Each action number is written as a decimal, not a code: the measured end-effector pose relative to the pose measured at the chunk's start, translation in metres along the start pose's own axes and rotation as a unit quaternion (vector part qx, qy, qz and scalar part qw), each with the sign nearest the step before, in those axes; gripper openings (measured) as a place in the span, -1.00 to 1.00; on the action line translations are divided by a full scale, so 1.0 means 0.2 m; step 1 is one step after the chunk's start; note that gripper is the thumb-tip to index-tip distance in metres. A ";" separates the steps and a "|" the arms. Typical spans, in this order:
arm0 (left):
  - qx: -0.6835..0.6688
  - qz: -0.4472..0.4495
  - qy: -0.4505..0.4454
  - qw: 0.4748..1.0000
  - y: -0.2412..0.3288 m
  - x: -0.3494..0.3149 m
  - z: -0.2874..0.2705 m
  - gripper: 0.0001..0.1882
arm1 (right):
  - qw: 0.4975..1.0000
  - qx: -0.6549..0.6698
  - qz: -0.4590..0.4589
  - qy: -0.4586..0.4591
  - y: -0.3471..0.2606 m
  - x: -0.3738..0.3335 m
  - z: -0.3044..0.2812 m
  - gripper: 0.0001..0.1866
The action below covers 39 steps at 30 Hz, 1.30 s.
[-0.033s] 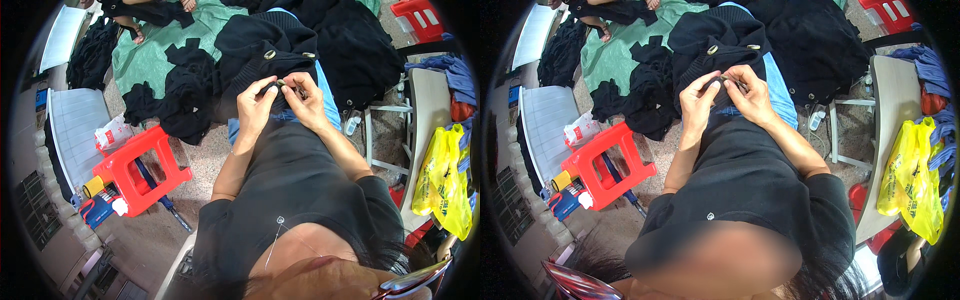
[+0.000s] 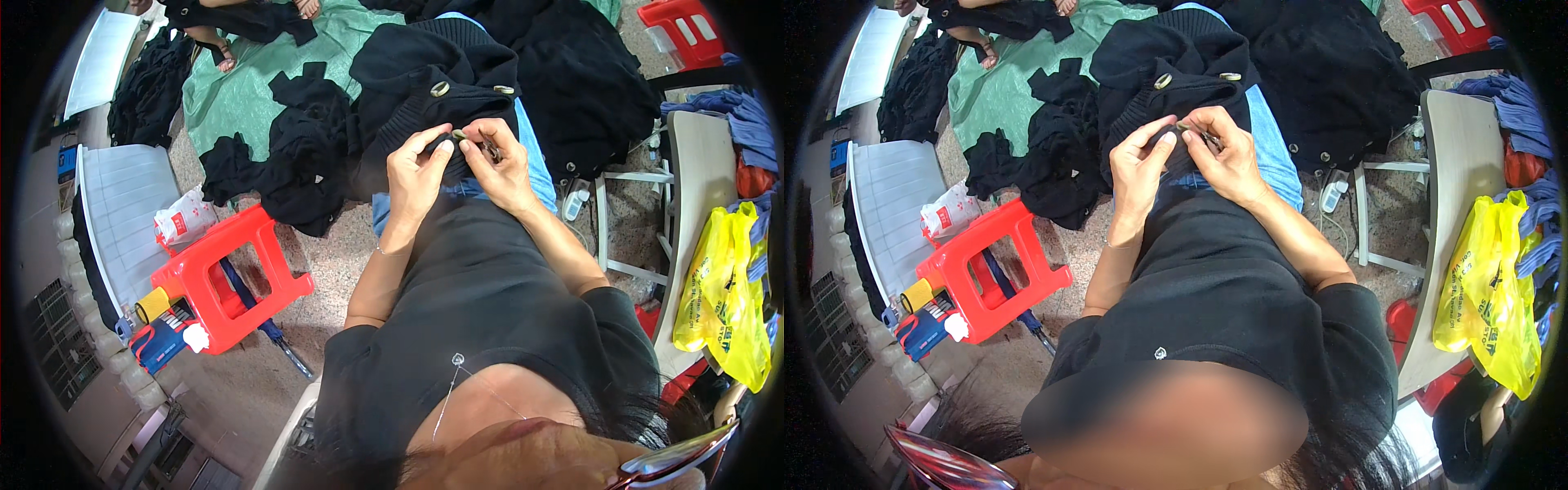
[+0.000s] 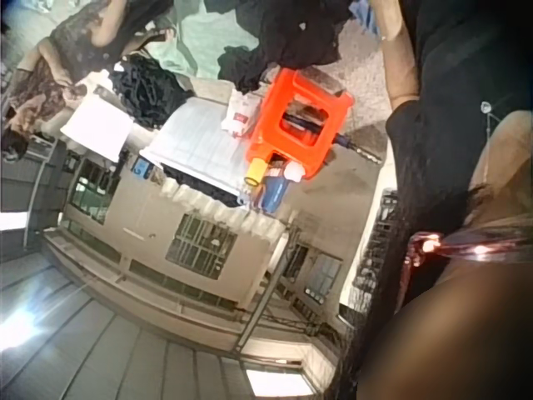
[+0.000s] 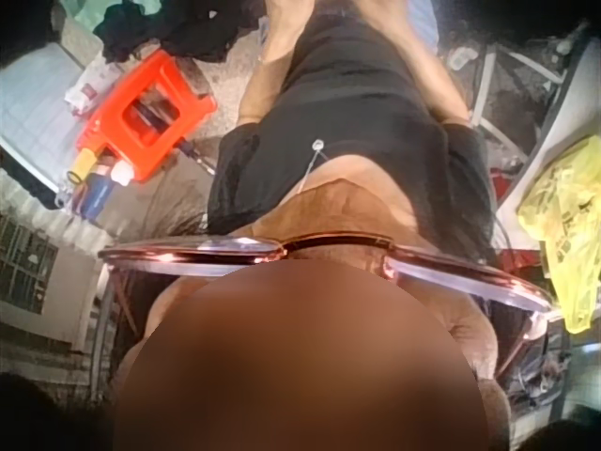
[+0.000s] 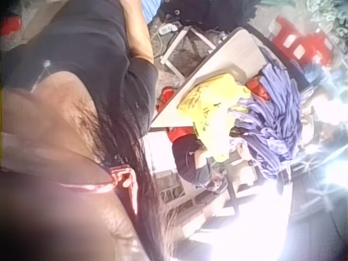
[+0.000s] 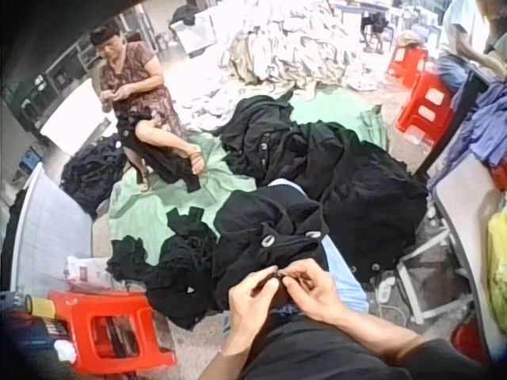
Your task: Manually attaching and securing metal grommets or rings onto black clothing items.
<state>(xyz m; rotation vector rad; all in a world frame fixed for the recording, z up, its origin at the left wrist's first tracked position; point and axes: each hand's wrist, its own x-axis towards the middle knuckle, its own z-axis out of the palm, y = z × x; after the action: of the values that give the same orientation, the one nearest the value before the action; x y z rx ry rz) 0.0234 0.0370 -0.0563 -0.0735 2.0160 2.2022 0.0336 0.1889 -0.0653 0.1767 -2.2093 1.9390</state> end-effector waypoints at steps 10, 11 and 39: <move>-0.023 -0.025 -0.006 0.999 -0.06 0.00 0.01 -0.83 | 0.999 0.033 0.026 -0.003 0.03 0.00 -0.03 -0.80; -0.022 -0.025 -0.006 0.999 -0.08 0.00 0.01 -0.83 | 0.999 0.024 0.043 -0.017 0.04 0.01 -0.04 -0.79; 0.115 -0.017 0.040 0.992 -0.35 0.11 -0.62 -0.49 | 0.910 -0.390 -0.090 -0.107 -0.12 0.46 0.01 -0.57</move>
<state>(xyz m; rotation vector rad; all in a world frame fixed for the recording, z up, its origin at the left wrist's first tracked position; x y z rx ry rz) 0.0025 -0.0780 -0.1398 -0.1715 2.2784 1.9611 -0.0515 0.1880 -0.0224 0.4558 -2.7921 0.8614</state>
